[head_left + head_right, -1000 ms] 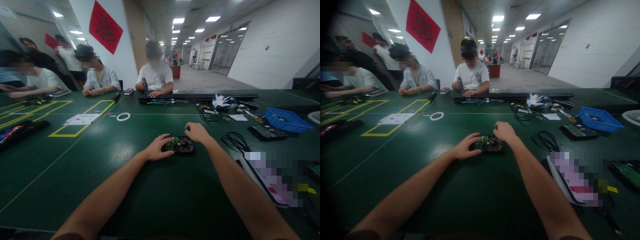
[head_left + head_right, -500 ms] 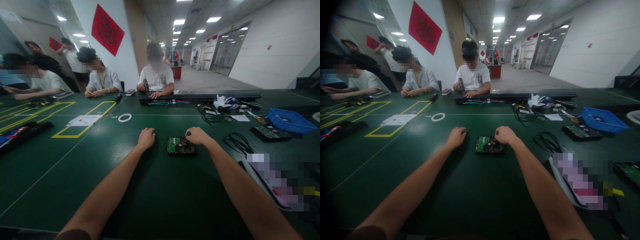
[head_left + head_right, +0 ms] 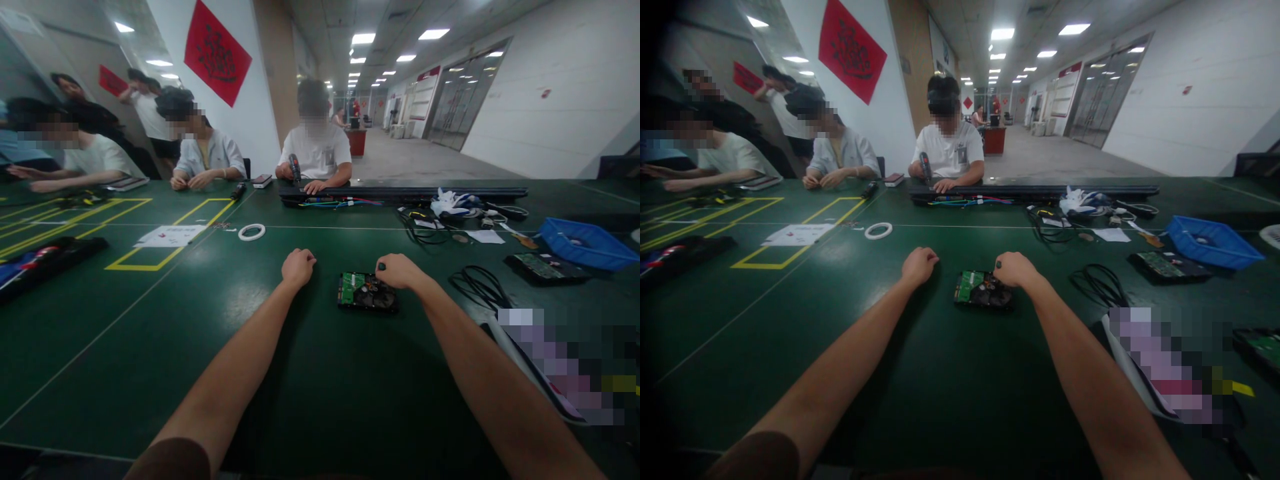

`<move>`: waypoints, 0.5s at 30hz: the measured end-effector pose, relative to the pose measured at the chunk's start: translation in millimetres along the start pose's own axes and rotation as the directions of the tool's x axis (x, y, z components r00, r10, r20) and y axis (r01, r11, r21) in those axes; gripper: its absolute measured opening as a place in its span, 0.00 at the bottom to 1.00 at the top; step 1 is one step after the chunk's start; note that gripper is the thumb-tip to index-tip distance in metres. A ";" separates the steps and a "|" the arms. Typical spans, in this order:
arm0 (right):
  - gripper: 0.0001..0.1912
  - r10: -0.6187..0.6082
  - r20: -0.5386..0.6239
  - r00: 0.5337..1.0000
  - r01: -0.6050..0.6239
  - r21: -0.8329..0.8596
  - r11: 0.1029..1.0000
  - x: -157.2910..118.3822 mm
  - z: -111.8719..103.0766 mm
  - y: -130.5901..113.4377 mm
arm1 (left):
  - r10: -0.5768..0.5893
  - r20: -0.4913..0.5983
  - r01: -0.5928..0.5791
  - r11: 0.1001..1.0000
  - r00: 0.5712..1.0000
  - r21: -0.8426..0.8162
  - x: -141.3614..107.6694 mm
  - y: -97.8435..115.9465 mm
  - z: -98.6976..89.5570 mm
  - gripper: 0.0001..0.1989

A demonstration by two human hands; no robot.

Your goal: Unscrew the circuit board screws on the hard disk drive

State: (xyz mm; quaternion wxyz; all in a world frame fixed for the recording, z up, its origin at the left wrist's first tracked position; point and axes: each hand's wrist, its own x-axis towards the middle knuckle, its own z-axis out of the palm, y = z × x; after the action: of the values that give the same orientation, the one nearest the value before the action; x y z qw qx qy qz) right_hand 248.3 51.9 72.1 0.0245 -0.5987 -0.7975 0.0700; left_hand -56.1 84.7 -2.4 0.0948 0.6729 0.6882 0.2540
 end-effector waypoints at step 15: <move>0.08 -0.055 -0.309 0.950 0.101 0.136 0.985 -8.1 -17.9 -11.4 | 0.120 -0.102 -0.153 0.886 0.988 -0.438 -15.4 38.7 -22.8 0.04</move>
State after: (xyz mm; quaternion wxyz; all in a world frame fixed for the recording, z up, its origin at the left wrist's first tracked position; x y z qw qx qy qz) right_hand 241.9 42.5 91.7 0.1948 -0.5668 -0.7997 0.0360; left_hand -31.7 63.3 32.2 0.2030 0.6708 0.5659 0.4343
